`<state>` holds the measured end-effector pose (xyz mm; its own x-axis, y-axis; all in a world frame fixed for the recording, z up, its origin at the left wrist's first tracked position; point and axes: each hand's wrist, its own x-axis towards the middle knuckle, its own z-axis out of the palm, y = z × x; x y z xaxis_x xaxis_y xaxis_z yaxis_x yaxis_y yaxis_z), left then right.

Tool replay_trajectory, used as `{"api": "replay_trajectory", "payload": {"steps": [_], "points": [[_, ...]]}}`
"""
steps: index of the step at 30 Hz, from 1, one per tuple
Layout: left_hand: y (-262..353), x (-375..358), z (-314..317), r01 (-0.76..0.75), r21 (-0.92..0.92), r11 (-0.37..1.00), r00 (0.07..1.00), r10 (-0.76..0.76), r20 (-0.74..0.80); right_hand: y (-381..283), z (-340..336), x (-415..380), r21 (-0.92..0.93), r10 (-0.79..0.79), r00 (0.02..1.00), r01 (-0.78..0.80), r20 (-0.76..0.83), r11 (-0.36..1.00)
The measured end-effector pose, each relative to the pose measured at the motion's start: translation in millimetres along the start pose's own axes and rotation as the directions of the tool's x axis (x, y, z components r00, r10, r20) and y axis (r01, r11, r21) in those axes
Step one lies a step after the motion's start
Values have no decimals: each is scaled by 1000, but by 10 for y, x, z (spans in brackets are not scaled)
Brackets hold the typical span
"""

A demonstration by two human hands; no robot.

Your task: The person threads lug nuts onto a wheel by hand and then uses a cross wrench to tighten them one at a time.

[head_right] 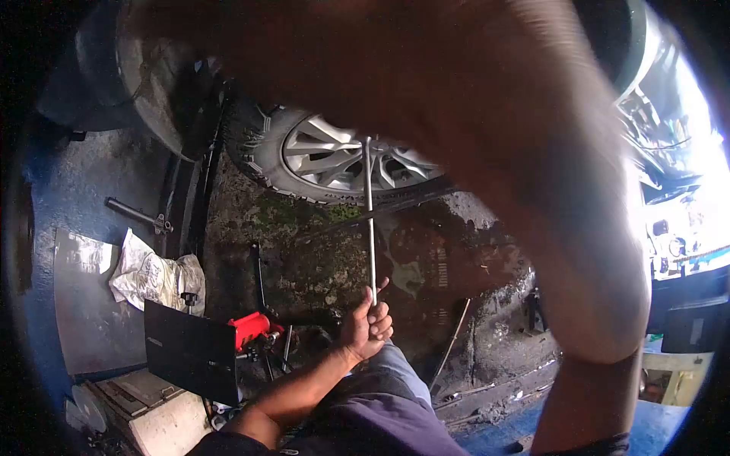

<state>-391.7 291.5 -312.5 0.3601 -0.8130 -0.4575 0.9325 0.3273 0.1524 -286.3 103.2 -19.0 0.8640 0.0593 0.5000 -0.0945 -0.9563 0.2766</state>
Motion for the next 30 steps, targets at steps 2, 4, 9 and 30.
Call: {"api": "replay_trajectory", "payload": {"steps": [2, 4, 9, 30], "points": [[-11, -3, 11, 0, 17, 1000, 999, 1, -36, 2, 113, -173, 55, 11, 968, 3, -250, 998], [15, -43, 56, 31, 4, 1000, 995, -30, -97, 365, 985, -885, 282, 267, 906, -364, 330, 888], [-257, 144, -29, -28, 197, 980, 981, 65, -181, 576, 1352, -1212, 23, 469, 545, -669, 695, 743], [-336, -98, 447, -104, 431, 896, 950, 218, -223, 750, 1453, -1644, 175, 341, 611, -628, 715, 758]]}}
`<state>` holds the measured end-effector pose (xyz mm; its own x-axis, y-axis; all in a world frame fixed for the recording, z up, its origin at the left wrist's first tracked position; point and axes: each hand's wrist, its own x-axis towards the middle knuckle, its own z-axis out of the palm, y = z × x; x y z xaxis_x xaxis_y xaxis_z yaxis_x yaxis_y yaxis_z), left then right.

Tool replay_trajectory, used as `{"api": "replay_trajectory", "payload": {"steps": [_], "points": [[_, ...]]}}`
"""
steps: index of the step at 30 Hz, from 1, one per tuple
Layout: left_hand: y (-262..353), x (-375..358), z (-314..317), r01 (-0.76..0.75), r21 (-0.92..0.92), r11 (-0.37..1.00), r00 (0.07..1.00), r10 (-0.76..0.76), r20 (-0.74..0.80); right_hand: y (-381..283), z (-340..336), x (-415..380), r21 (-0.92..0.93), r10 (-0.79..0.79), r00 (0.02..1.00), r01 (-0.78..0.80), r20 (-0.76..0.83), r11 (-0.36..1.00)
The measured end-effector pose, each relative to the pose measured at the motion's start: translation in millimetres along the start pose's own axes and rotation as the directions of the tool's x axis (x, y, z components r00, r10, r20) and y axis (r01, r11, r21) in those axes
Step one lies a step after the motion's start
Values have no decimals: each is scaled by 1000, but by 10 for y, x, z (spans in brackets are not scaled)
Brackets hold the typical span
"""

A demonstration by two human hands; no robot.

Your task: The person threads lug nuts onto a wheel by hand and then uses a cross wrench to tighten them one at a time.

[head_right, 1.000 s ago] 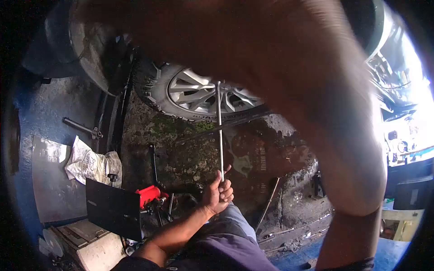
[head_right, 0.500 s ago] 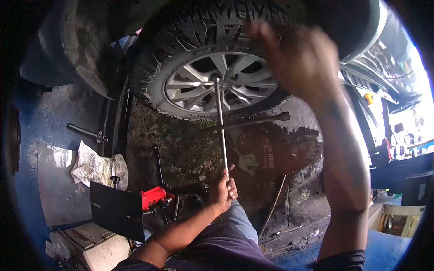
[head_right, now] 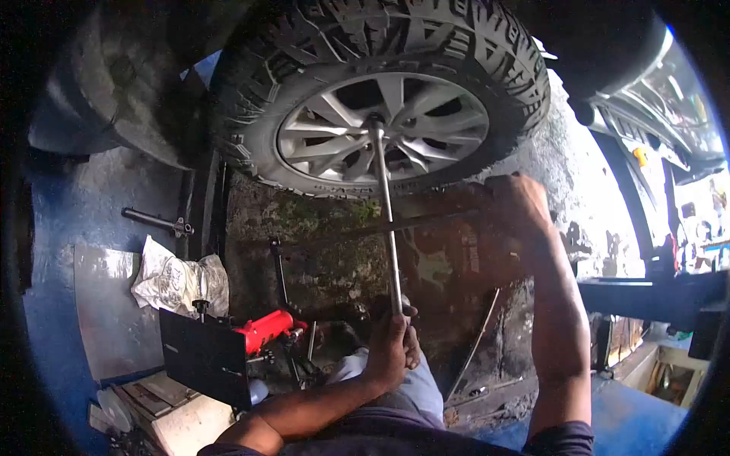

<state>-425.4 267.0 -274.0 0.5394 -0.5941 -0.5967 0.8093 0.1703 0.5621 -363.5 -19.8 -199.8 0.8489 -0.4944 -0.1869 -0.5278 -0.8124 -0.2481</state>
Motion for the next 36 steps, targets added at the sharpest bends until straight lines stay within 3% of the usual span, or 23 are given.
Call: {"api": "replay_trajectory", "payload": {"steps": [2, 6, 10, 13, 19, 20, 22, 23, 24, 25, 26, 27, 28, 29, 30, 31, 32, 33, 34, 36], "points": [[-14, -83, 30, 51, -26, 998, 997, -49, 58, -47, -259, -73, -58, -37, 997, 33, -65, 998], [-5, -152, 18, 164, -53, 985, 983, -159, 87, -142, -396, -267, -172, -25, 999, 18, -43, 985], [-22, 8, 40, 160, -51, 986, 982, -154, 106, -104, -439, -185, -233, -24, 997, 7, -69, 973], [26, 163, 80, 145, -60, 988, 985, -139, 104, -41, -408, -40, -230, -143, 972, 98, -186, 968], [-139, 435, 183, 149, -47, 988, 985, -144, 90, -201, -529, 75, -225, -206, 951, 154, -232, 962], [-123, 442, 221, 133, -2, 991, 989, -133, 67, -105, -479, 105, -138, -102, 970, 73, -221, 988], [-110, 408, 247, 86, 59, 995, 995, -89, 40, 348, -112, 206, 28, 96, 983, -93, -158, 995], [-75, 416, 257, 88, 61, 994, 996, -90, 24, 727, 298, 359, -105, 103, 993, -109, -56, 989], [-29, 442, 275, 88, 63, 994, 996, -88, 8, 1071, 799, 491, -76, 135, 991, -134, 15, 988], [-10, 448, 284, 93, 72, 993, 996, -93, -6, 1367, 1518, 563, 191, 170, 982, -182, 76, 965], [-28, 470, 275, 113, 12, 993, 994, -113, -4, 1513, 2230, 559, 703, 202, 959, -282, 197, 653], [-24, 510, 267, 123, 11, 992, 992, -123, -6, 1430, 2773, 476, 882, 208, 941, -327, 269, 339], [-34, 525, 247, 137, 6, 991, 990, -137, -14, 924, 2642, 333, 866, 469, 805, -478, 364, 149], [-43, 523, 210, 160, 1, 987, 987, -159, -29, 1019, 2838, 225, 573, 140, 960, 25, -242, 819], [-43, 531, 142, 151, 7, 988, 988, -151, -24, 1174, 2973, 207, 611, 221, 967, -98, -129, 785], [-50, 536, 75, 148, 9, 989, 989, -148, -15, 1101, 2646, 129, 630, 299, 954, -226, -11, 743], [-51, 561, 64, 136, 4, 991, 991, -136, 3, 1188, 2449, 100, 576, 350, 928, -219, -126, 788], [-58, 555, 79, 151, -33, 988, 988, -150, 29, 1213, 2166, 129, 687, 465, 879, -276, -101, 672], [-63, 539, 79, 165, -68, 984, 986, -162, 52, 1183, 1783, 158, 678, 493, 862, -291, -120, 675], [-20, 518, 126, 203, -142, 969, 976, -190, 104, 1021, 1028, 175, 712, 409, 851, -60, -329, 699]]}}
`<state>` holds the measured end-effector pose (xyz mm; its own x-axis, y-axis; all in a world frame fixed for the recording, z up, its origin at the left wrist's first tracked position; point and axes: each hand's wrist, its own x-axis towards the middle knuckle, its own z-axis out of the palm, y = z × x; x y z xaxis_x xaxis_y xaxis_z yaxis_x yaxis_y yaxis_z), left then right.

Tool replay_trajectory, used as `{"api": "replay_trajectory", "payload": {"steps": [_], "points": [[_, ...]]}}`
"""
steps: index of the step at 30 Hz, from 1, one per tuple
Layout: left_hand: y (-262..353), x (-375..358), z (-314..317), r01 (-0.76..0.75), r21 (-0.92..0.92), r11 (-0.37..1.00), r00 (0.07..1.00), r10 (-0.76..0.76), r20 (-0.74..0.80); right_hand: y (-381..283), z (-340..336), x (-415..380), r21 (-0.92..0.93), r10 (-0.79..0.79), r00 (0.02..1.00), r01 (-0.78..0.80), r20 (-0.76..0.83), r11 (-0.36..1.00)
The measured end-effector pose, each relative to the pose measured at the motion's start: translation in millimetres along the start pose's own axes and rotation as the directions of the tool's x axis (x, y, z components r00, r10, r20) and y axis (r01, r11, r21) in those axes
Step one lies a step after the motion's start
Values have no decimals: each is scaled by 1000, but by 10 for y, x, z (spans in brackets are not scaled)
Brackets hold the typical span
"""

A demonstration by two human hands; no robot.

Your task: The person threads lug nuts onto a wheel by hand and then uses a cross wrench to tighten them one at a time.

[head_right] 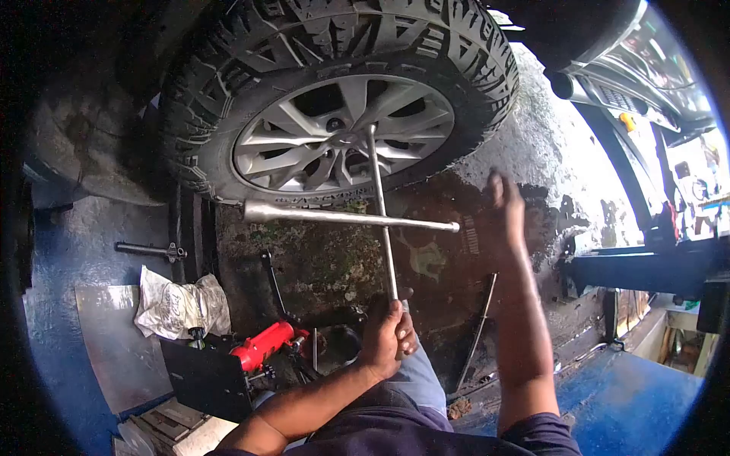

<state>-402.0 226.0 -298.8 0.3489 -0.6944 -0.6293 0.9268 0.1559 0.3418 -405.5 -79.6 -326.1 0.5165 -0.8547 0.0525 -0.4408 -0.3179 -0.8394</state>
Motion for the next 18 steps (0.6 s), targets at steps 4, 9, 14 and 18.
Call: {"api": "replay_trajectory", "payload": {"steps": [4, 9, 14, 18], "points": [[12, -23, 77, -31, 105, 994, 999, 34, -33, -518, -766, 461, 53, -337, 907, 361, -251, 931], [-61, 35, 195, -16, 191, 981, 985, 48, -168, 2203, 733, 749, -631, -374, 918, 214, -131, 746], [-108, 95, 144, -31, 202, 979, 991, 57, -123, 1113, 2117, -653, 635, 381, 695, -716, 609, 291], [-267, 150, 1, -135, 108, 985, 990, 129, 63, 1152, 1307, -464, 680, 272, 939, -342, 212, 649]]}}
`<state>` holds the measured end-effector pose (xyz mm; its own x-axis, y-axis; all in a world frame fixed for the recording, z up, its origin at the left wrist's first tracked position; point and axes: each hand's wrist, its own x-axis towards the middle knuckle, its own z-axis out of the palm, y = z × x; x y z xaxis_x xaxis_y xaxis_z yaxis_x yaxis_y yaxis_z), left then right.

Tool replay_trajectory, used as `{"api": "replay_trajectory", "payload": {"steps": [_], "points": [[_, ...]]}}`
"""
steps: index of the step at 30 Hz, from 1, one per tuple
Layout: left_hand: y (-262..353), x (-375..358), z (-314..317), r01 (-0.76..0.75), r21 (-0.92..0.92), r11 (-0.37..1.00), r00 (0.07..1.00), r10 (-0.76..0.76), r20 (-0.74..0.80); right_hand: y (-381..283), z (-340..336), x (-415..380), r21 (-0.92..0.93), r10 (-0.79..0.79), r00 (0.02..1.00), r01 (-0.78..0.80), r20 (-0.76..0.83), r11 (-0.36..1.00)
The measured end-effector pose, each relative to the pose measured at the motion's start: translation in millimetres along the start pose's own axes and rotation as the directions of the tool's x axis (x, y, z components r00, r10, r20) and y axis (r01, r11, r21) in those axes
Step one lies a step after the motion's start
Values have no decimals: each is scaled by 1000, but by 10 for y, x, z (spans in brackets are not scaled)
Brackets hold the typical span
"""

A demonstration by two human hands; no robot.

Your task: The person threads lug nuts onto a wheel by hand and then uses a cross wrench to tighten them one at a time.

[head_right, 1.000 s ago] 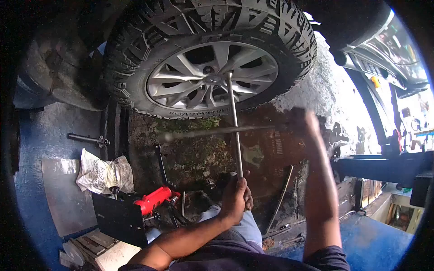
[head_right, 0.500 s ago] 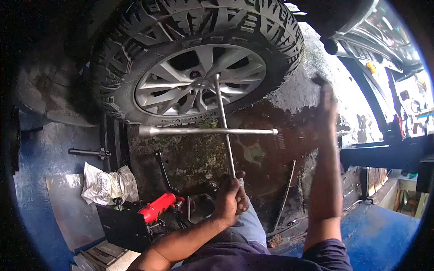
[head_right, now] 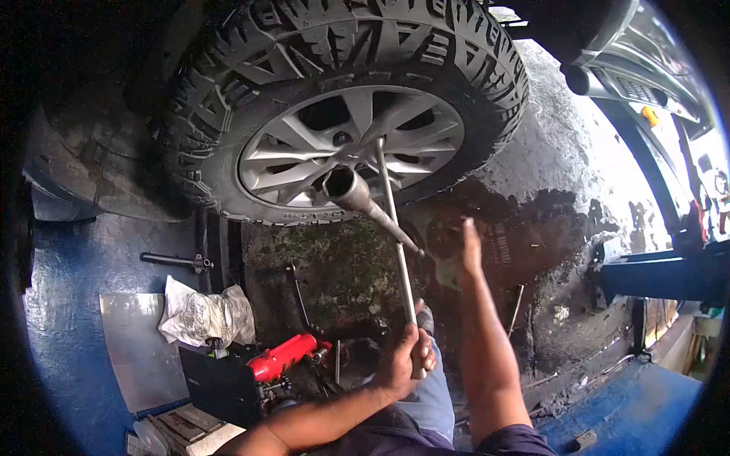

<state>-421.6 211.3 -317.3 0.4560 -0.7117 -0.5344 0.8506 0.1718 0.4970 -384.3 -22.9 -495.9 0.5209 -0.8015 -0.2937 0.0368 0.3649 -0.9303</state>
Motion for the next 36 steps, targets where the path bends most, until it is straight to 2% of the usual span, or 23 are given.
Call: {"api": "replay_trajectory", "payload": {"steps": [1, 2, 3, 4, 6, 7, 9, 11, 12, 13, 14, 15, 16, 21, 22, 25, 27, 28, 29, 30, 31, 33, 36], "points": [[8, -7, 1, 22, -45, 999, 1000, -22, 9, 61, -329, 222, 176, 29, 998, -40, 62, 984], [21, -23, 21, 47, -91, 995, 999, -45, 18, -668, -300, -1, 103, 0, 999, -5, 49, 995], [34, -34, 30, 71, -135, 988, 997, -68, 27, -940, -596, 71, 186, 149, 982, -169, 113, 968], [23, -23, 9, 94, -177, 980, 995, -87, 45, -1619, -274, -230, 121, -116, 993, 120, -38, 985], [47, -40, 33, 105, -169, 980, 994, -101, 35, -1918, -717, -96, -55, -379, 925, 380, 26, 923], [55, -23, 32, 108, -162, 981, 994, -104, 32, -2065, -802, -98, -137, -404, 915, 399, -13, 907], [57, -24, 64, 105, -140, 985, 994, -103, 24, -1915, -1155, 123, -157, -424, 905, 413, -40, 897], [79, -30, 116, 106, -134, 985, 994, -111, -25, -1293, -1345, 416, 130, -186, 971, 207, -153, 970], [115, -36, 138, 111, -119, 987, 993, -115, -32, -678, -1488, 748, 270, -475, 880, 452, 21, 850], [126, -33, 123, 115, -105, 988, 992, -120, -44, -78, -1138, 811, 263, -324, 946, 305, 32, 915], [118, -13, 40, 104, -24, 994, 991, -105, -87, 672, -446, 765, 270, -139, 983, 103, 118, 957], [104, -31, -48, 101, 54, 993, 985, -93, -143, 1166, 415, 563, 240, 55, 967, -117, 250, 964], [123, -20, -170, 92, -30, 995, 989, -95, -117, 1462, 907, 387, 201, 162, 916, -248, 366, 948], [-43, 38, 184, 71, 96, 993, 987, -55, -153, 1614, 654, 149, 45, -104, 840, 95, 533, 994], [-50, -23, 228, 75, 101, 992, 986, -59, -154, 1317, 659, -30, 77, 370, 813, -448, 449, 891], [-81, -237, 225, 126, 218, 968, 984, -94, -152, 943, 242, -203, -171, 347, 882, -307, 317, 936], [-83, -318, -24, 156, 332, 930, 985, -123, -119, 620, 98, -403, -23, 308, 942, -308, 133, 951], [-92, -374, -106, 173, 221, 960, 981, -146, -131, 609, -111, -460, -149, 303, 944, -284, 129, 947], [-74, -372, -188, 182, 240, 954, 980, -155, -129, 602, -328, -424, -271, 287, 949, -245, 127, 931], [-60, -382, -270, 196, 256, 947, 977, -168, -130, 607, -426, -441, -351, 196, 977, -154, 88, 924], [-70, -384, -342, 210, 266, 941, 974, -179, -136, 316, -379, -521, -490, 224, 974, -175, 44, 854], [-100, -355, -446, 208, 219, 953, 974, -181, -138, 311, -429, -479, -657, 43, 998, -3, 44, 754], [-172, -238, -572, 191, 115, 975, 973, -173, -150, 115, -388, -376, -831, 6, 999, 42, 54, 554]]}}
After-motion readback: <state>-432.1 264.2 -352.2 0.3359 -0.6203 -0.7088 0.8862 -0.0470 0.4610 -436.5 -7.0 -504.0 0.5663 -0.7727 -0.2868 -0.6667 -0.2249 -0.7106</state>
